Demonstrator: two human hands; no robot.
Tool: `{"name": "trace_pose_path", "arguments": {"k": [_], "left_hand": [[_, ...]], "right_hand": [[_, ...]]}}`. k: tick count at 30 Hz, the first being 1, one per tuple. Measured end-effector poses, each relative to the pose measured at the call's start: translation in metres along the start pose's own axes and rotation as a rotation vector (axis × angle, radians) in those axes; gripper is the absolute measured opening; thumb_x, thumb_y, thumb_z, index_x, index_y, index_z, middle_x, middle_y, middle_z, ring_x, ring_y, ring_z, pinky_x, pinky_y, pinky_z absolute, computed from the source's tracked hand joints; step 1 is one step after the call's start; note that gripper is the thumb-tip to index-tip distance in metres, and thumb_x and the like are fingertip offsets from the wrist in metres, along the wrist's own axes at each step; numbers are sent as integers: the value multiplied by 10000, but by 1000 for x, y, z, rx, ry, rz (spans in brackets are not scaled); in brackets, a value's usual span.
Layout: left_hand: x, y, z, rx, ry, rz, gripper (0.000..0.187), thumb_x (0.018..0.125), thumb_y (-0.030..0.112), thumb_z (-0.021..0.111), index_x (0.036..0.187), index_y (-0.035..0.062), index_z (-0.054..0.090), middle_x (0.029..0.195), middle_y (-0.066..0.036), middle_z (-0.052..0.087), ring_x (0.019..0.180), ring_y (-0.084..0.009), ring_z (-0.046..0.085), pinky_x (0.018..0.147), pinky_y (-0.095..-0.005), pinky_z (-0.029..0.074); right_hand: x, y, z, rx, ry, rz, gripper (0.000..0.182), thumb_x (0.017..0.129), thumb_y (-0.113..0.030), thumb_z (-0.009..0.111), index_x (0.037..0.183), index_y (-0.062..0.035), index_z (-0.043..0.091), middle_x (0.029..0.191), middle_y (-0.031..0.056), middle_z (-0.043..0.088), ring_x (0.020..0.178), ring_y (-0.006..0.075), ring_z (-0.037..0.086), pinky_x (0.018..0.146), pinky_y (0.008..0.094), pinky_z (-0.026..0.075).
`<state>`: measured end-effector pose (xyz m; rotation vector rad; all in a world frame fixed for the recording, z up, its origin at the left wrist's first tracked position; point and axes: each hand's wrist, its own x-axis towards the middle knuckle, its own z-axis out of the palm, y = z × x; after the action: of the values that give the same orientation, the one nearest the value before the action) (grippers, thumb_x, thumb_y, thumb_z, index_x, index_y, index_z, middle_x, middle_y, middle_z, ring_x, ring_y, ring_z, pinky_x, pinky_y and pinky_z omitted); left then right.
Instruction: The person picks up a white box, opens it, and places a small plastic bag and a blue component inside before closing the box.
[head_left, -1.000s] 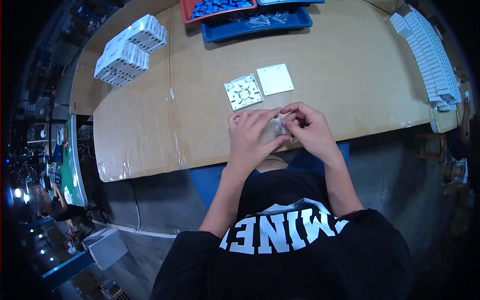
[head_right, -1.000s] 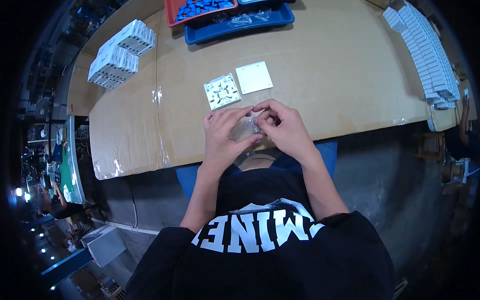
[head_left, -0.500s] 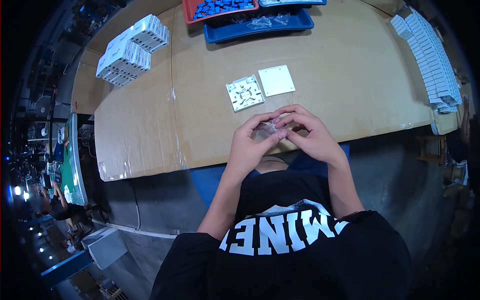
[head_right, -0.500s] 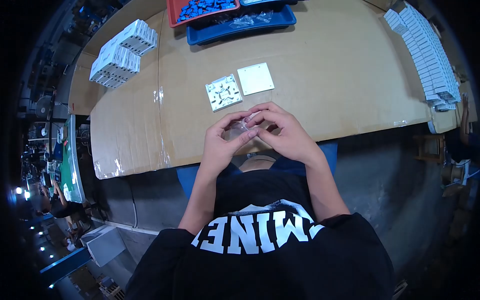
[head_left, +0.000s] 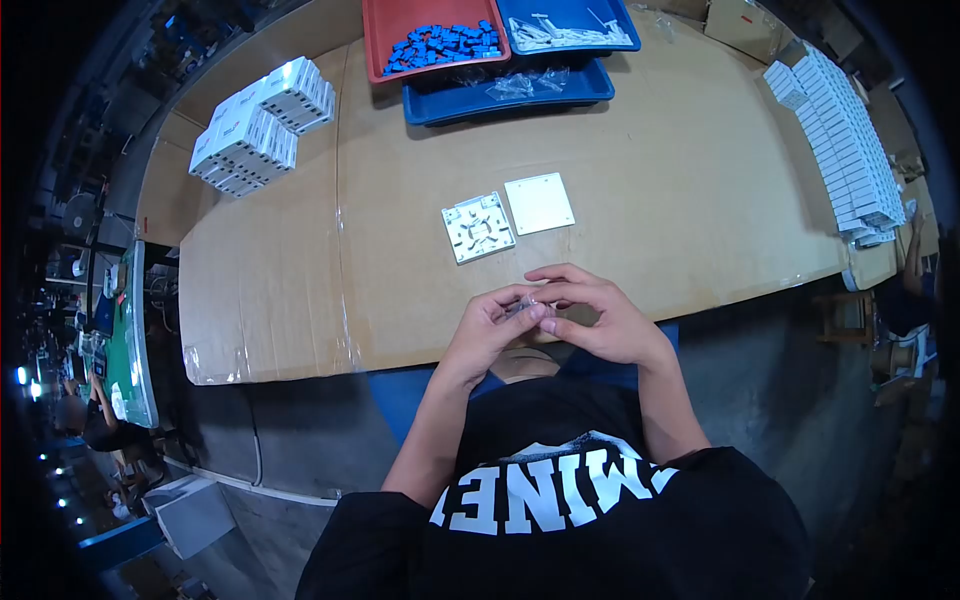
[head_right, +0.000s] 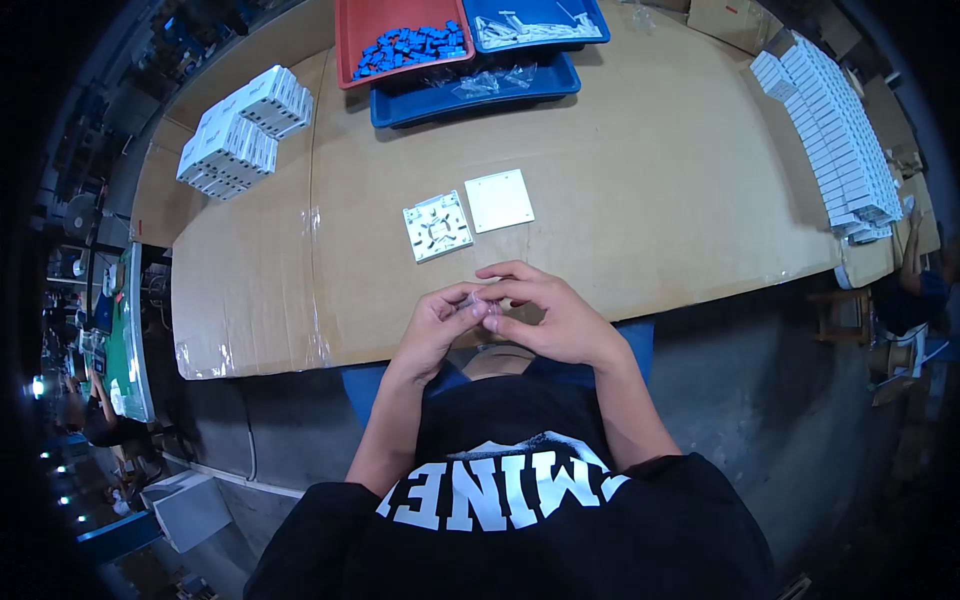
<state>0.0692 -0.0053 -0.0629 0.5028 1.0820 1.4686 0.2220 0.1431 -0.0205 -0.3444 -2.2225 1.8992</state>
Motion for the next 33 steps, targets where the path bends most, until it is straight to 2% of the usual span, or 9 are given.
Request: {"name": "trace_pose_path", "arguments": {"k": [4, 9, 12, 16, 18, 21, 25, 28, 33], "left_hand": [[4, -6, -5, -51, -25, -51, 333, 1025, 185, 672, 1282, -24, 654, 1109, -72, 715, 1019, -123, 682, 903, -269, 555], [14, -18, -24, -301, -126, -53, 431, 1066, 324, 590, 1305, -34, 627, 1096, -95, 708, 956, -165, 673, 869, -297, 542], [20, -33, -39, -456, -192, -11, 485, 1079, 368, 548, 1346, -34, 588, 1086, -86, 689, 914, -171, 647, 870, -329, 521], [24, -32, -42, -723, -219, -39, 531, 1104, 427, 456, 1339, -36, 567, 1014, -67, 649, 798, -152, 555, 810, -329, 462], [24, -30, -40, -744, -206, -79, 575, 1116, 474, 390, 1308, -31, 585, 961, -51, 624, 711, -132, 470, 737, -307, 402], [25, -31, -44, -791, -221, -92, 590, 1112, 494, 386, 1288, -31, 593, 934, -46, 609, 677, -126, 448, 707, -291, 389], [26, -30, -45, -821, -237, -103, 605, 1101, 504, 413, 1291, -49, 571, 949, -45, 599, 652, -117, 421, 685, -281, 393], [25, -29, -42, -807, -214, -103, 571, 1105, 476, 424, 1305, -38, 567, 982, -53, 615, 678, -120, 446, 703, -281, 402], [26, -24, -38, -796, -176, -100, 547, 1106, 456, 435, 1311, -34, 565, 1015, -64, 628, 708, -129, 468, 727, -289, 413]], "right_hand": [[8, 2, -8, -79, -99, -65, 248, 920, -110, 740, 1155, -34, 749, 1391, 143, 608, 1223, 270, 624, 1029, 392, 499], [38, -6, -39, -192, 2, -52, 201, 952, -181, 730, 1070, -24, 769, 1316, 138, 656, 1179, 274, 650, 1028, 386, 497], [83, -8, -82, -346, 109, 34, 163, 979, -134, 685, 1053, -8, 756, 1066, 87, 753, 987, 159, 690, 901, 319, 533], [173, -1, -153, -461, 249, -103, 199, 982, -138, 669, 1078, 27, 726, 944, 81, 756, 903, 126, 680, 847, 289, 535], [220, 11, -193, -625, 362, -124, 212, 944, -142, 680, 1073, 16, 739, 927, 131, 757, 837, 178, 695, 780, 331, 545], [270, 11, -227, -858, 514, -128, 204, 923, -103, 633, 1066, -18, 751, 979, 164, 766, 922, 294, 738, 837, 399, 560], [315, 19, -246, -927, 389, -116, 201, 924, -55, 593, 1055, -17, 740, 996, 162, 762, 952, 301, 731, 864, 388, 553], [330, 28, -248, -1030, 359, -110, 228, 895, -35, 559, 1022, -20, 748, 988, 184, 756, 977, 373, 710, 872, 422, 546], [347, 33, -247, -1172, 386, -45, 198, 870, -90, 616, 989, -97, 773, 998, 178, 750, 987, 367, 716, 861, 453, 559]]}}
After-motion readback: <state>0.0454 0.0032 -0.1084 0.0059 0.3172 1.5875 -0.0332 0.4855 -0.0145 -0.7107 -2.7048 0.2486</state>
